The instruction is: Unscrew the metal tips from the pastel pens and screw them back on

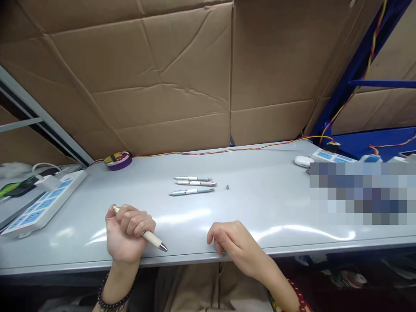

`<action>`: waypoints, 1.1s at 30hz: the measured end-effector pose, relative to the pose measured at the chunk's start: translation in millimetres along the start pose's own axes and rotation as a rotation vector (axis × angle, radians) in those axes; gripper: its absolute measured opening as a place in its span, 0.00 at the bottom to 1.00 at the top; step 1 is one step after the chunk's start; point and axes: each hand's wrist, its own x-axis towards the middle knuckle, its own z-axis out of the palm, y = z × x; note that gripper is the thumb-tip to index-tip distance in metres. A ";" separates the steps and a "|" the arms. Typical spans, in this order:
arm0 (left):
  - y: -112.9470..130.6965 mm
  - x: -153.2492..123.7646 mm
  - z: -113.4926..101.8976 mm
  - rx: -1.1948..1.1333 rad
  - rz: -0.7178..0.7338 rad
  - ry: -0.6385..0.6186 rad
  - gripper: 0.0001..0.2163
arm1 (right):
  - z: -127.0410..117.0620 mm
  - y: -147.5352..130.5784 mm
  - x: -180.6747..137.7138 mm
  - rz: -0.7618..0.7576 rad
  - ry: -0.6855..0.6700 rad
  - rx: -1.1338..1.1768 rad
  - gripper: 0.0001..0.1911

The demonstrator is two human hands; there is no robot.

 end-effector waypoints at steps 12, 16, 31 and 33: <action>0.9 -2.2 -1.8 0.002 -0.019 -0.030 0.24 | 5.9 -1.5 -1.5 -0.007 0.131 -0.190 0.20; 1.0 -3.4 -2.6 0.036 -0.013 0.020 0.25 | 4.9 -2.3 -0.3 0.003 0.177 -0.214 0.18; -18.6 -19.0 13.4 0.935 0.136 -0.115 0.20 | 17.6 -22.9 28.6 -0.283 0.144 -0.349 0.13; -13.6 -18.3 15.6 1.265 0.136 -0.168 0.14 | -6.4 -18.1 27.4 -0.214 0.154 -0.473 0.12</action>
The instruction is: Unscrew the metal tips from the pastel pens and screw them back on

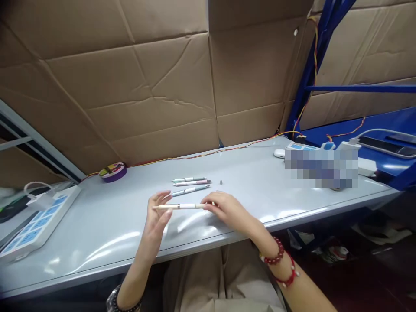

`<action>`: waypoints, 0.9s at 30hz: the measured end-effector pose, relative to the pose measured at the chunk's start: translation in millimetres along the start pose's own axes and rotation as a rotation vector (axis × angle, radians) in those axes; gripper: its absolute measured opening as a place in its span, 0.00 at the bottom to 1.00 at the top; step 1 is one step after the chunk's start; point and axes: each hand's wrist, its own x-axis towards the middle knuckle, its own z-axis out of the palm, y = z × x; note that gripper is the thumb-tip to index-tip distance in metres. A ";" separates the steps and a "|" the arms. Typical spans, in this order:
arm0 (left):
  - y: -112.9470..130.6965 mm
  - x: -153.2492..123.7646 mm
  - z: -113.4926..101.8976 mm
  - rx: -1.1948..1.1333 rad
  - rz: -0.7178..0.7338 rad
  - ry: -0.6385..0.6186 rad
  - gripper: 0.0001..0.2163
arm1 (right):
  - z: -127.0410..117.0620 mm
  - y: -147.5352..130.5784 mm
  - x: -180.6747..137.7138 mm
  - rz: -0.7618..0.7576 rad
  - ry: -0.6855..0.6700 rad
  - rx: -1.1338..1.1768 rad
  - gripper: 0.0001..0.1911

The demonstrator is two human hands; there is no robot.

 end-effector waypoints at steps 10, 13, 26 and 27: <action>-13.9 99.0 1.8 0.774 0.156 -0.278 0.09 | -10.5 35.9 22.8 0.135 0.013 -0.319 0.12; -50.4 130.0 9.3 0.819 0.133 -0.375 0.12 | -13.1 50.6 26.8 0.216 0.079 -0.374 0.14; -97.0 144.2 -10.2 0.678 0.050 -0.529 0.12 | -14.3 85.9 23.1 0.350 0.131 -0.093 0.11; -97.1 143.4 -10.8 0.652 0.046 -0.507 0.12 | -14.7 83.4 21.8 0.346 0.141 -0.046 0.11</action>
